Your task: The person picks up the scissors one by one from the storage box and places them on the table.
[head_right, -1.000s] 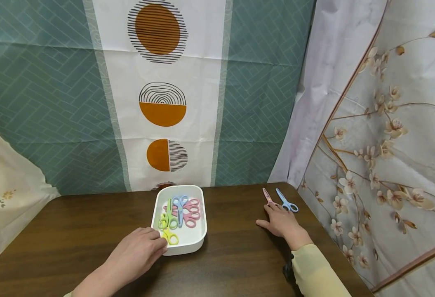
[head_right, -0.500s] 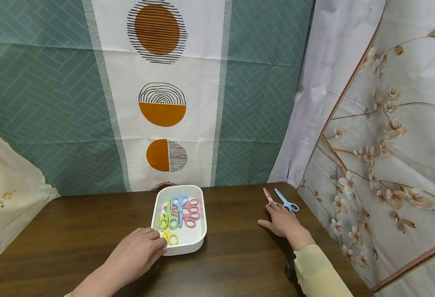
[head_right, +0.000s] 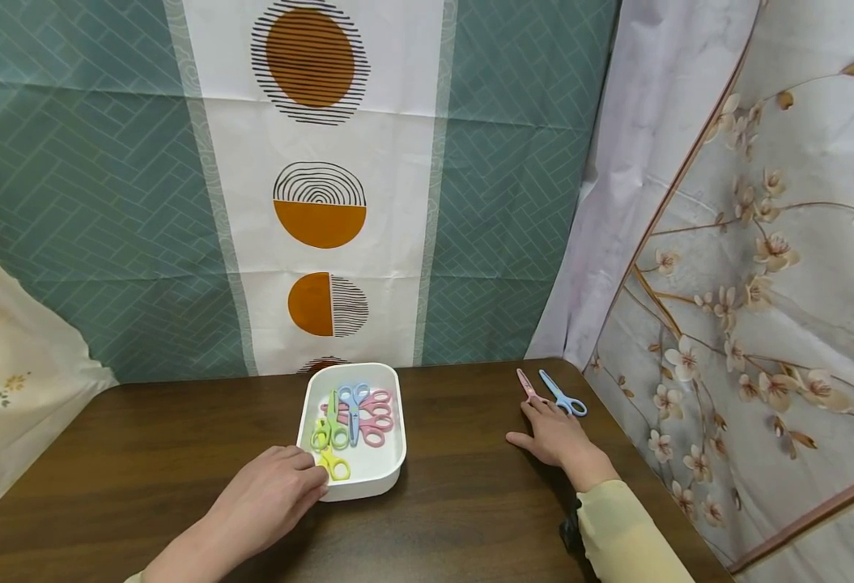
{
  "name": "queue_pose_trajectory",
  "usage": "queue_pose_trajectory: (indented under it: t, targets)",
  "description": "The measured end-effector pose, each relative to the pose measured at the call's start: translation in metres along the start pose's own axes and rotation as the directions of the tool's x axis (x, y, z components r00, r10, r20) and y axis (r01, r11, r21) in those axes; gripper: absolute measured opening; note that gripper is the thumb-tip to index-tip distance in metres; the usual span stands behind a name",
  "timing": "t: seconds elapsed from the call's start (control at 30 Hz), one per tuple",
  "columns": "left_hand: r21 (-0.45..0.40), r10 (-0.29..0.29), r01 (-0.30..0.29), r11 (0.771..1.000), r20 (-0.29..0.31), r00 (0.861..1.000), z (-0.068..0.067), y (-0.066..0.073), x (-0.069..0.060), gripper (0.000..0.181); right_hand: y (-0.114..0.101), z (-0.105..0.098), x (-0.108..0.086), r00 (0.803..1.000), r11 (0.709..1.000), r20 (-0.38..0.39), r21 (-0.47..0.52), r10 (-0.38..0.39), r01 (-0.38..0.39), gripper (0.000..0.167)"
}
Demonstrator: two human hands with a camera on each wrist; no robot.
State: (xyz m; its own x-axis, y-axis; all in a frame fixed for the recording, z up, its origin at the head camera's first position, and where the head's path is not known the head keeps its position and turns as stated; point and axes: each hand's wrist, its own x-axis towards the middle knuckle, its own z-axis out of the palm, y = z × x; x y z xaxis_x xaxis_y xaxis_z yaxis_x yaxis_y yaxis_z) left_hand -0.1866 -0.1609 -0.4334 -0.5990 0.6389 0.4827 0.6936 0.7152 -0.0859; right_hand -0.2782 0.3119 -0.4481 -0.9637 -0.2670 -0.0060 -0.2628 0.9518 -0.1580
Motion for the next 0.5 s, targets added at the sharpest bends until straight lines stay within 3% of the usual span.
queue_pose_trajectory:
  t: [0.33, 0.5]
  targets:
    - [0.009, 0.015, -0.015, 1.000, -0.038, 0.999, 0.0021, -0.0005, -0.0016, 0.025, 0.0049, -0.0008, 0.0047, 1.000, 1.000, -0.012, 0.013, 0.010, -0.010, 0.074]
    - [0.007, 0.011, -0.011, 1.000, -0.035, 0.999, 0.0018, -0.0008, -0.0010, 0.024, 0.0003, -0.0036, 0.0033, 0.998, 1.000, -0.064, -0.021, -0.010, 0.008, 0.073]
